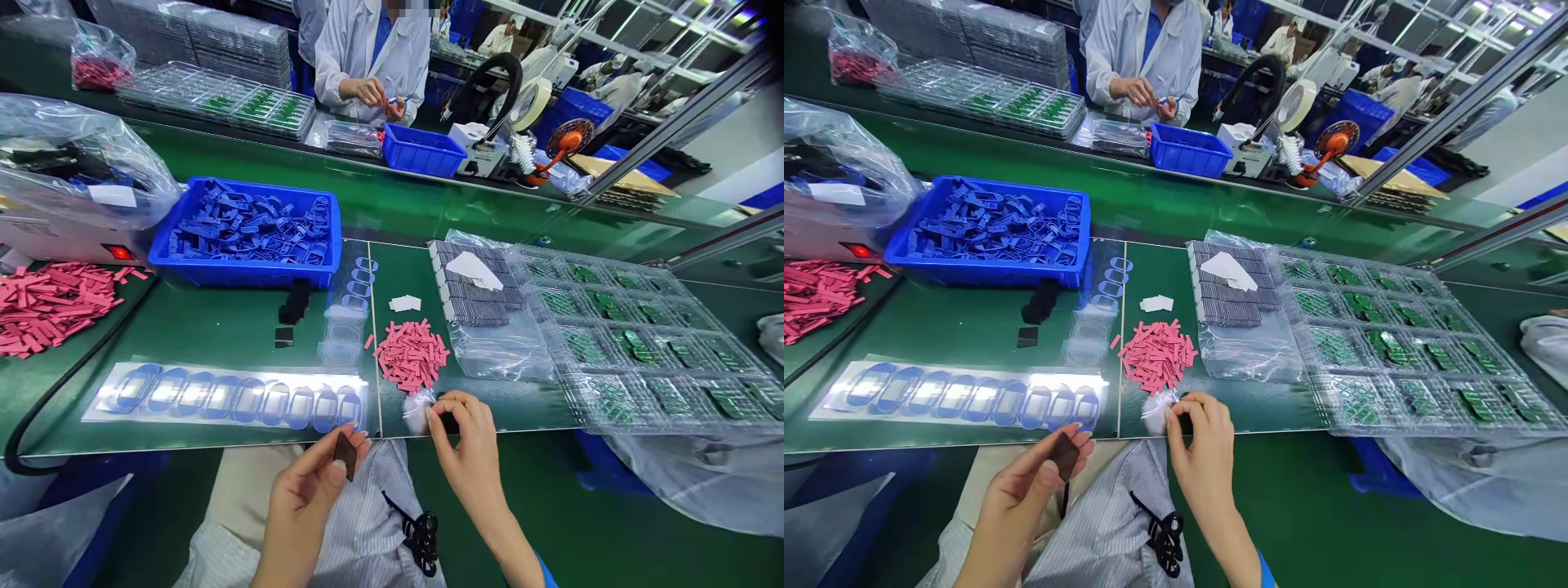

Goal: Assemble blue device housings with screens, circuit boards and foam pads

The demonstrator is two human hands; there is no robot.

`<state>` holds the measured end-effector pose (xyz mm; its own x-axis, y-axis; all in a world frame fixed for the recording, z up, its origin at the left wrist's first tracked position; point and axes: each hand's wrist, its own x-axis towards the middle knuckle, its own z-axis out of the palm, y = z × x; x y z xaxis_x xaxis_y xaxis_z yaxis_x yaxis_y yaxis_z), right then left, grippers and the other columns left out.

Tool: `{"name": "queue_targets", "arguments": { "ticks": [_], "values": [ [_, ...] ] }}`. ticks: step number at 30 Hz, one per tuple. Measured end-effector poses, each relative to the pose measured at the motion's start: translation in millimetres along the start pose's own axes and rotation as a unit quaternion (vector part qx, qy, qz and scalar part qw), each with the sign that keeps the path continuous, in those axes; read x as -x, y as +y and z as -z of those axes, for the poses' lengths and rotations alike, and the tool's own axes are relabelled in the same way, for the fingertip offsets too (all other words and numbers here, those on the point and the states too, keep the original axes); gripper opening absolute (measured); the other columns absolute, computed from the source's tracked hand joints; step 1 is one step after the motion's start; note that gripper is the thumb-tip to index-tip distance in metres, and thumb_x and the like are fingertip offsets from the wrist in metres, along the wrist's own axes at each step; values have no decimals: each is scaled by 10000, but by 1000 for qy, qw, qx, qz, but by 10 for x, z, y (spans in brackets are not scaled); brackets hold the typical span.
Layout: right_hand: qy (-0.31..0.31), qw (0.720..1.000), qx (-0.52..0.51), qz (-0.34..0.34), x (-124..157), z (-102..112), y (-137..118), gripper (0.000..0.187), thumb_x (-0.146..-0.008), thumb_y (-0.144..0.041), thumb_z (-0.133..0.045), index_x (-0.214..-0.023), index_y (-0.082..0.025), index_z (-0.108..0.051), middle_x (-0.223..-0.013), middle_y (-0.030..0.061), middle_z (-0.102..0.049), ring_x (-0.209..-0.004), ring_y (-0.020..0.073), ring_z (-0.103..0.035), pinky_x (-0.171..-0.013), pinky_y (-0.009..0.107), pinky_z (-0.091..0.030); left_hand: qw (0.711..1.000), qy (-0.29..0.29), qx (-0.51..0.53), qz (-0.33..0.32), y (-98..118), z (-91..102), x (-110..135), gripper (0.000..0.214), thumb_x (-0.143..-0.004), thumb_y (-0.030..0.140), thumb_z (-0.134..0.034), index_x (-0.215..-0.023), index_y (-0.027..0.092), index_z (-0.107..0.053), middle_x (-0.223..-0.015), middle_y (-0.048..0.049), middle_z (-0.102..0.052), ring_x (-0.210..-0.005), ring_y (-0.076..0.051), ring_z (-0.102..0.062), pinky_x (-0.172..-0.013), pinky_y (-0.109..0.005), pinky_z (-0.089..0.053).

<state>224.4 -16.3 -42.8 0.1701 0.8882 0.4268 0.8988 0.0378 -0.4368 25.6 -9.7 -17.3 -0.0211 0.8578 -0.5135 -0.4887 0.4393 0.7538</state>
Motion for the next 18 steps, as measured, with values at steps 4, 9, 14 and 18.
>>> {"name": "queue_targets", "arguments": {
  "ticks": [4,9,14,18],
  "values": [
    [28,995,28,88,63,-100,62,114,-873,-188,-570,-967,-206,-632,-969,61,-714,-957,236,-625,-793,375,-410,1000,-14,3,9,68,23,6,338,-594,443,-814,-859,236,-780,-840,-51,-793,-788,-189,-731,-750,-224,-579],
    [-37,973,33,226,85,17,-51,298,-880,-102,-541,-1164,-175,-595,-1059,63,-725,-1069,235,-632,-946,419,-396,998,-53,3,20,117,63,14,334,-609,456,-801,-864,242,-783,-815,-55,-791,-767,-184,-726,-742,-221,-572],
    [-72,953,-142,256,-79,182,-438,373,-847,-163,-610,-1210,-116,-540,-1154,151,-670,-1122,231,-597,-893,389,-492,985,-170,-19,0,132,111,37,280,-682,431,-758,-928,298,-770,-842,-48,-789,-768,-181,-719,-755,-250,-563],
    [-92,924,-147,341,-214,206,-726,259,-866,-164,-596,-1125,-159,-605,-1050,52,-730,-1058,185,-637,-1005,341,-410,977,-200,-70,-23,167,128,84,206,-699,346,-765,-893,278,-780,-812,-37,-775,-791,-182,-696,-776,-262,-545]
  ]
}}
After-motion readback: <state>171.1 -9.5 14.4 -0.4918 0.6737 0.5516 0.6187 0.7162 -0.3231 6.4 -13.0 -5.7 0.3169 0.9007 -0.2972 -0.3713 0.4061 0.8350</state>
